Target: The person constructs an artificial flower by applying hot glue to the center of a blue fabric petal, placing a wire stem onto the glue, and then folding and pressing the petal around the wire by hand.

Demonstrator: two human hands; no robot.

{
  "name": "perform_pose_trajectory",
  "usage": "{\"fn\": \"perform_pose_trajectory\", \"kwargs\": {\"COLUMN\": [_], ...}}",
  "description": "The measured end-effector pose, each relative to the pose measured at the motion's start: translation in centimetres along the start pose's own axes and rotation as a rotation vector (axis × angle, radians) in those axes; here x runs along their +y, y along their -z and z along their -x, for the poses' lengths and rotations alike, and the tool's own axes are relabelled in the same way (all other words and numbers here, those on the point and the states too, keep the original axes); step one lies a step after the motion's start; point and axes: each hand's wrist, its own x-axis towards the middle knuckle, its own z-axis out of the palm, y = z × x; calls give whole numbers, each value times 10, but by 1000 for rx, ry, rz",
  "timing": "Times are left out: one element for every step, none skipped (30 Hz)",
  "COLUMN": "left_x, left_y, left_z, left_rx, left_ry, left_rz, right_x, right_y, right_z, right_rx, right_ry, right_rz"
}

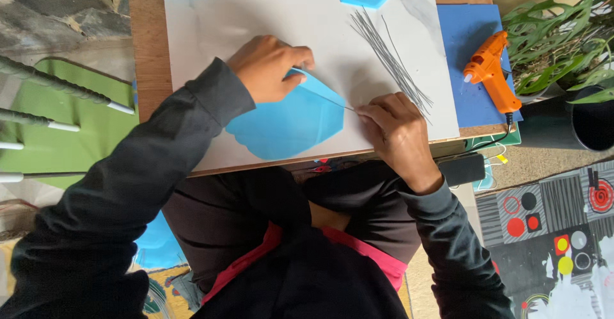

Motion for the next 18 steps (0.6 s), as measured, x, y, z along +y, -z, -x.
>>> {"fn": "perform_pose_trajectory", "kwargs": {"left_x": [5, 9, 14, 12, 11, 10, 9, 8, 7, 6, 5, 4, 2, 1, 0, 0, -1, -1], "left_y": [4, 8, 12, 12, 12, 11, 9, 8, 6, 5, 4, 3, 0, -3, -6, -6, -7, -8], "left_z": [1, 3, 4, 7, 9, 12, 15, 17, 20, 23, 26, 29, 32, 34, 36, 37, 37, 36], "left_rx": [1, 33, 64, 64, 106, 148, 148, 176, 204, 204, 230, 256, 255, 251, 248, 246, 248, 250], "left_ry": [0, -37, -75, -76, -136, -195, -198, -219, -238, -238, -249, -260, -260, -236, -214, -214, -210, -205], "left_rz": [-1, 6, 14, 13, -22, -57, -55, -104, -153, -151, -179, -207, -206, -199, -191, -189, -169, -149], "right_x": [0, 1, 1, -1, -2, -3, -4, -4, -4, -3, -2, -1, 0, 2, 3, 2, 1, 1], "right_y": [-1, -1, -2, -3, -3, -3, -3, -3, -3, -3, -4, -5, -6, -7, -7, -8, -9, -9], "right_z": [0, 1, 1, 0, -2, -3, -3, -4, -4, -4, -3, -2, -1, 0, 1, 0, 0, 0], "right_rx": [1, 2, 2, 4, 14, 24, 24, 24, 24, 23, 27, 31, 30, 33, 36, 35, 38, 40], "right_ry": [1, -1, -6, -6, -34, -61, -63, -67, -70, -70, -65, -60, -61, -66, -71, -74, -97, -120], "right_rz": [0, 4, 8, 9, 19, 28, 31, 18, 3, 4, 6, 7, 6, 6, 6, 6, 17, 28]}}
